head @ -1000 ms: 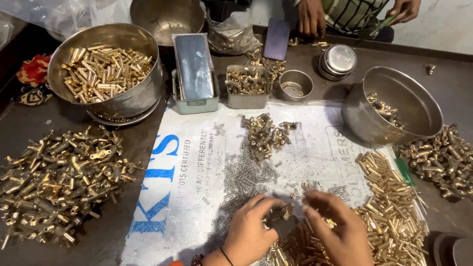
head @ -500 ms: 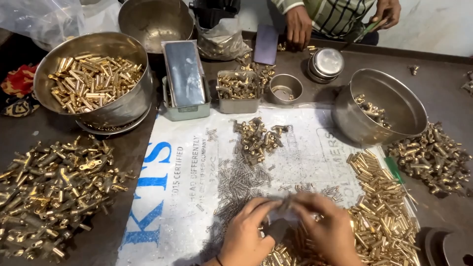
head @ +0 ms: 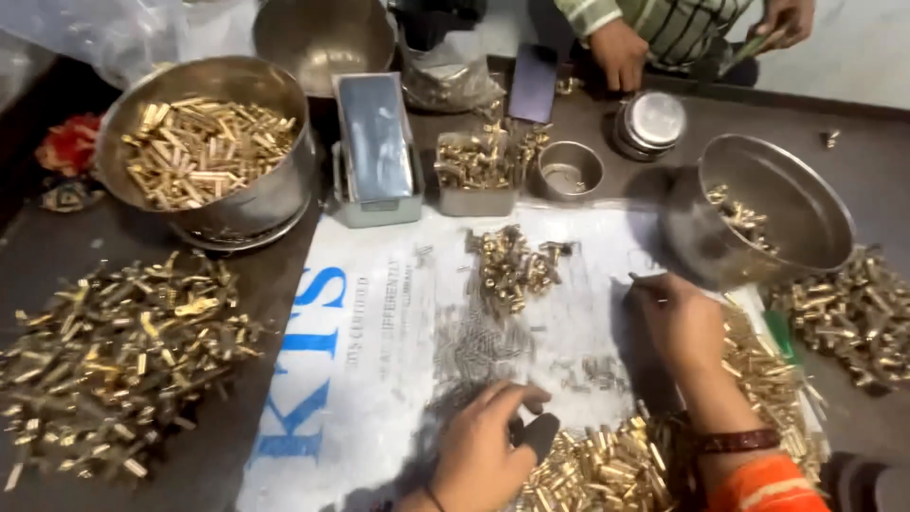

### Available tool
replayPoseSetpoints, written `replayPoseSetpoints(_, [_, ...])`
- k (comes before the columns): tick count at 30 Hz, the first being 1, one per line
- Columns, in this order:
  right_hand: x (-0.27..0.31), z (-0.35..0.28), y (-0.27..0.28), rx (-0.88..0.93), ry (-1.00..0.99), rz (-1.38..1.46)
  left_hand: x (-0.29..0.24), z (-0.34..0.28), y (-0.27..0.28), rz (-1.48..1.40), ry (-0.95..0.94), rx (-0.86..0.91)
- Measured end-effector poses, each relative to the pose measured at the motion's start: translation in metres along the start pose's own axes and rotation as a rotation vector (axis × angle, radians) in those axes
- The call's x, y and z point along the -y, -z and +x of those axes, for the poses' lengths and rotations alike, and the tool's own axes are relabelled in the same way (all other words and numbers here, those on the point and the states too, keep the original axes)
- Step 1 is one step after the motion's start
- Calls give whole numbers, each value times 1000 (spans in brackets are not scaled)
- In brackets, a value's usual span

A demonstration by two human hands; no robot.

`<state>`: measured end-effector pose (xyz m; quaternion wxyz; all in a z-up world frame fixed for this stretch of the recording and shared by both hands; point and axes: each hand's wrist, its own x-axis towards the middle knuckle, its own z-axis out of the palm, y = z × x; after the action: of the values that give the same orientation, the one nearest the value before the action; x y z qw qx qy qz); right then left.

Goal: Sorting and inspecting various small brass metal components at a workbench.

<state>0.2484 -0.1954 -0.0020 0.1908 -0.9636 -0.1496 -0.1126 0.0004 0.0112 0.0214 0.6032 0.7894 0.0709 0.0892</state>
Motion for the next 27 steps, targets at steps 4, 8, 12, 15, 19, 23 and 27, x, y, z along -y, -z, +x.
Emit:
replayPoseSetpoints(4, [4,25,6,-38,-24,161,15,-1,-12,7,151,110])
replayPoseSetpoints(8, [1,57,22,50,-154,382,15,0,-13,13,195,147])
replayPoseSetpoints(12, [23,64,89,8,-325,654,30,5,-16,15,261,202])
replayPoseSetpoints(15, [-49,75,115,-296,-172,650,48,12,-20,22,258,220])
replayPoseSetpoints(19, [-226,101,112,-423,-6,751,75,15,-25,-1,157,258])
replayPoseSetpoints(23, [-276,100,119,-215,-320,497,105,20,-31,-97,339,252])
replayPoseSetpoints(27, [-281,116,118,38,-664,370,152,27,-33,-279,318,233])
